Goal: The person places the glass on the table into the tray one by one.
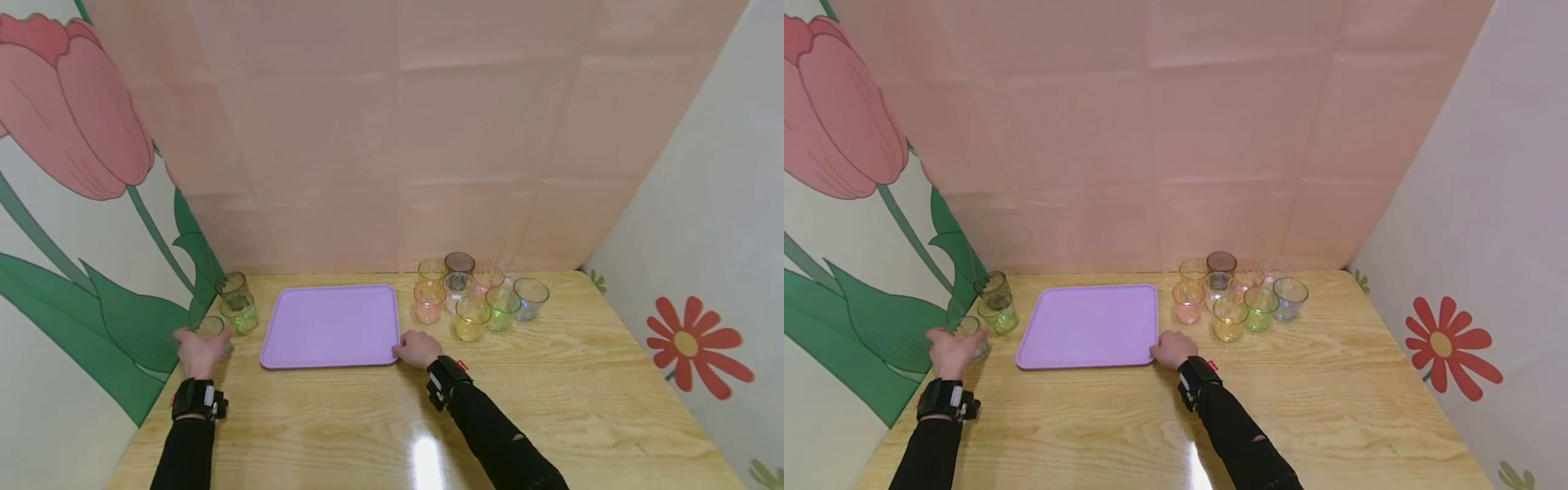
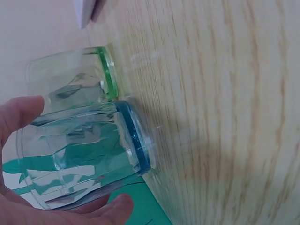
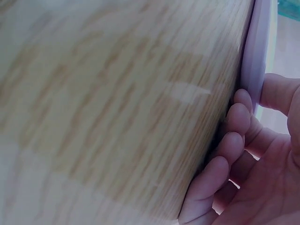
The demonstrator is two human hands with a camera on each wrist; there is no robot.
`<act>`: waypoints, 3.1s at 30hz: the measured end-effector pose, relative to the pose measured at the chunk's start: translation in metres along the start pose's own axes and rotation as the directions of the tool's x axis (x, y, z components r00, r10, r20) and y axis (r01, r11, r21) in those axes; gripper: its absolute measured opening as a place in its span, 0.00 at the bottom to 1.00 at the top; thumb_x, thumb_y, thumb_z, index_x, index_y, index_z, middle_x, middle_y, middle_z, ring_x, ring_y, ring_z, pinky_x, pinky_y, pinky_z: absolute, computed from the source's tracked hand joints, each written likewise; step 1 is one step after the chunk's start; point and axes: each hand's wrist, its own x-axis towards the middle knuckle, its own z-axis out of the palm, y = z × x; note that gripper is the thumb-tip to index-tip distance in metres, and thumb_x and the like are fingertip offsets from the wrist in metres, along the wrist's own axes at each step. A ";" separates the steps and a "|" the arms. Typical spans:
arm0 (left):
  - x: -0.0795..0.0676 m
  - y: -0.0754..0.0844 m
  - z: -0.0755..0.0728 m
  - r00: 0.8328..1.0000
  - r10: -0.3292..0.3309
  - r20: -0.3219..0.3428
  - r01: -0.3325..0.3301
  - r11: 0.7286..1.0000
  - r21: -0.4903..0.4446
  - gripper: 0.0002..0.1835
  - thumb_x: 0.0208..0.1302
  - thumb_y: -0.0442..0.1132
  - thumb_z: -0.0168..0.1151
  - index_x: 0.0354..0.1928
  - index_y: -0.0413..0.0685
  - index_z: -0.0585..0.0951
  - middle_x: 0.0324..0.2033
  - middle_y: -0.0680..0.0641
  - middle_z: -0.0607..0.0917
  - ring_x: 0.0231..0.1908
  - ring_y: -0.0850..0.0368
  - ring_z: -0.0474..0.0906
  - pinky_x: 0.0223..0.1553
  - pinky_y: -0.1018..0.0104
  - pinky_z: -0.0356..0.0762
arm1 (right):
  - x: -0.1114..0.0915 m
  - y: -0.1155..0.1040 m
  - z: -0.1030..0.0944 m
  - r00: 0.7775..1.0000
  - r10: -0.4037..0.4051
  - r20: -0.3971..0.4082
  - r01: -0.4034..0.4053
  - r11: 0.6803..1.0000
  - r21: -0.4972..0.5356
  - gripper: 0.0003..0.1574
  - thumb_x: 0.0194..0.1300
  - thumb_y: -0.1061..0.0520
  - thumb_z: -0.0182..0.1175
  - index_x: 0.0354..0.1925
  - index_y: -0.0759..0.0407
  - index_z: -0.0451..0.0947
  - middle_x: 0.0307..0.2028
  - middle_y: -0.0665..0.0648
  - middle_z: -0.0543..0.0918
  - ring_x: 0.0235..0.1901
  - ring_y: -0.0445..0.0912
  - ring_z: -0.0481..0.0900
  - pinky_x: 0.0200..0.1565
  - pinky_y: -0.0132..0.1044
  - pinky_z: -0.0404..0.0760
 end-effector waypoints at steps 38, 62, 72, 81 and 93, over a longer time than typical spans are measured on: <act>-0.012 0.030 0.003 0.959 0.103 -0.266 -0.152 0.973 -0.171 0.48 0.59 0.47 0.78 0.72 0.29 0.64 0.49 0.38 0.70 0.52 0.41 0.66 0.56 0.48 0.63 | -0.003 -0.009 -0.006 0.994 0.078 0.081 -0.079 0.997 0.011 0.17 0.72 0.47 0.64 0.30 0.55 0.81 0.25 0.52 0.76 0.28 0.48 0.74 0.33 0.38 0.65; -0.015 0.068 0.031 0.976 0.165 -0.143 -0.213 0.856 -0.471 0.46 0.59 0.34 0.77 0.75 0.36 0.60 0.70 0.35 0.70 0.70 0.43 0.68 0.71 0.53 0.67 | -0.007 -0.011 -0.009 0.995 0.079 0.069 -0.079 0.997 -0.002 0.16 0.72 0.47 0.63 0.32 0.57 0.82 0.27 0.53 0.78 0.31 0.49 0.75 0.35 0.39 0.67; -0.017 0.076 0.048 0.975 0.198 -0.097 -0.220 0.844 -0.489 0.47 0.59 0.30 0.76 0.75 0.34 0.59 0.70 0.31 0.70 0.69 0.42 0.67 0.72 0.53 0.65 | -0.002 -0.004 -0.003 0.997 0.033 0.073 -0.034 0.999 0.005 0.17 0.70 0.48 0.62 0.28 0.56 0.81 0.25 0.54 0.78 0.29 0.49 0.75 0.34 0.39 0.69; -0.011 0.076 0.068 0.964 0.244 -0.102 -0.261 0.819 -0.511 0.41 0.57 0.27 0.76 0.69 0.32 0.63 0.49 0.50 0.73 0.57 0.46 0.70 0.55 0.70 0.66 | -0.006 -0.010 -0.008 0.995 0.067 0.068 -0.067 0.998 0.003 0.16 0.70 0.47 0.64 0.32 0.57 0.83 0.27 0.53 0.78 0.30 0.49 0.75 0.35 0.39 0.67; -0.014 0.079 0.089 0.967 0.253 0.033 -0.207 0.854 -0.477 0.43 0.60 0.30 0.74 0.73 0.33 0.61 0.65 0.31 0.72 0.67 0.37 0.69 0.65 0.56 0.68 | -0.001 -0.003 -0.003 0.999 0.015 0.044 -0.015 1.000 -0.001 0.17 0.69 0.47 0.63 0.27 0.55 0.81 0.23 0.51 0.77 0.27 0.47 0.74 0.33 0.40 0.69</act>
